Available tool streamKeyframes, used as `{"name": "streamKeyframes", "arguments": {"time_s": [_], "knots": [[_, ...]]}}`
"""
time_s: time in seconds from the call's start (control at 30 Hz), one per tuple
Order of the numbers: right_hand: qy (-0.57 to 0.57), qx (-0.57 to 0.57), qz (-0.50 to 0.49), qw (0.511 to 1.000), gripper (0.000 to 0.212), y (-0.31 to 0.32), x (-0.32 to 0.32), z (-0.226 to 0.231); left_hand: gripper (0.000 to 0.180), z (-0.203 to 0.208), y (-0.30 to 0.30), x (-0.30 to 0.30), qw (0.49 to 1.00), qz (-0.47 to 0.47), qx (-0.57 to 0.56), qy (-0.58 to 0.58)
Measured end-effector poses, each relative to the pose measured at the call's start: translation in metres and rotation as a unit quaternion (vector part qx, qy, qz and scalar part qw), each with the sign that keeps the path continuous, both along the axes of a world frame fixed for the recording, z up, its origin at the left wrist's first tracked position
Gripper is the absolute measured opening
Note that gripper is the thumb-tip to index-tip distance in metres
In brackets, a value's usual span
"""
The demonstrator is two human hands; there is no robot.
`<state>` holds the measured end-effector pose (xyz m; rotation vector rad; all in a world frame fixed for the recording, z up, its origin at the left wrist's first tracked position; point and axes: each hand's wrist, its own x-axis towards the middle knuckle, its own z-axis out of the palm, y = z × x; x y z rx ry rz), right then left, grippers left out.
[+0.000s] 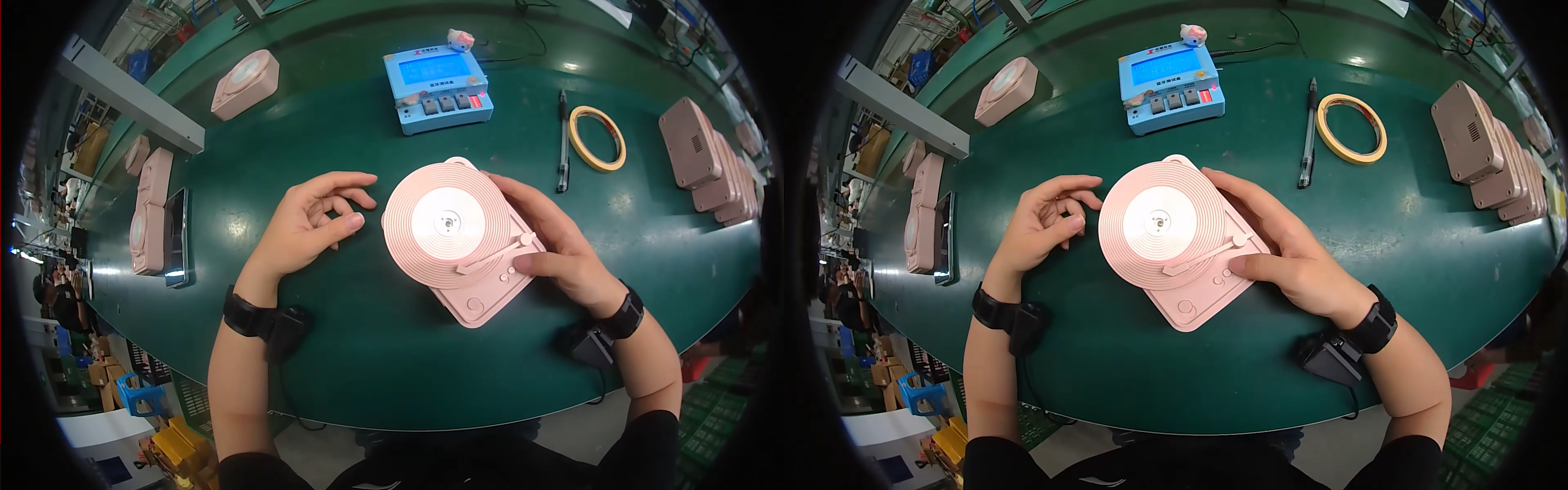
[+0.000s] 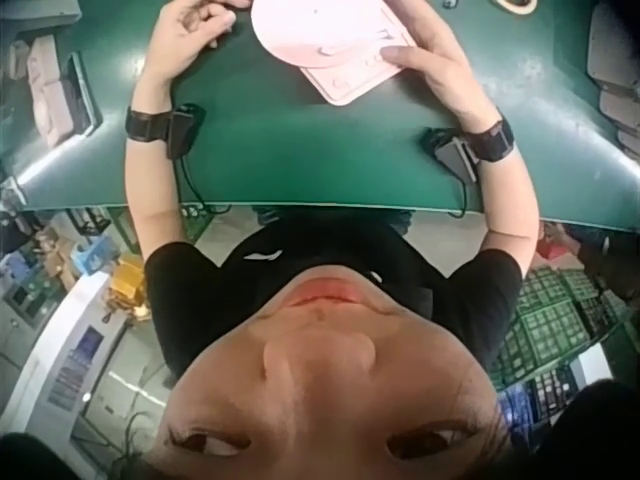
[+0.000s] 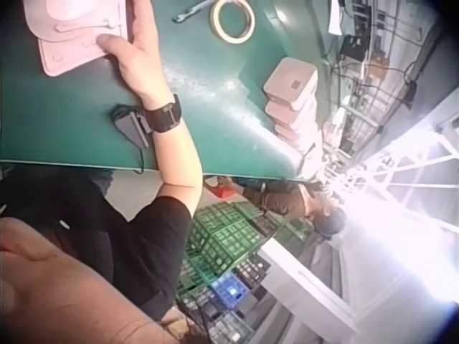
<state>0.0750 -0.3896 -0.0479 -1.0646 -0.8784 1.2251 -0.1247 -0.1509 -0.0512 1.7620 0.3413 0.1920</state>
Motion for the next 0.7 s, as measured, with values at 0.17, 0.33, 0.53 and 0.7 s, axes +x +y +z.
{"name": "streamKeyframes", "arguments": {"time_s": [0.17,0.33,0.53,0.7], "knots": [[0.002,-0.004,-0.004,1.0,0.078,0.0011,0.0,-0.0017,0.047,-0.0012,0.0027,-0.0023,1.0,0.003,-0.014,-0.013],[-0.016,-0.003,-0.003,1.0,0.078,0.0005,0.0012,-0.0012,0.046,-0.002,0.0032,-0.0015,1.0,0.006,-0.012,-0.01],[-0.029,0.004,-0.008,1.0,0.077,0.0007,0.0015,-0.0031,0.045,-0.0009,0.0021,-0.0007,1.0,0.005,-0.01,-0.01],[-0.029,0.001,-0.012,1.0,0.076,0.0002,-0.001,0.0002,0.044,-0.002,0.0004,-0.0011,1.0,0.01,-0.014,-0.008]]}}
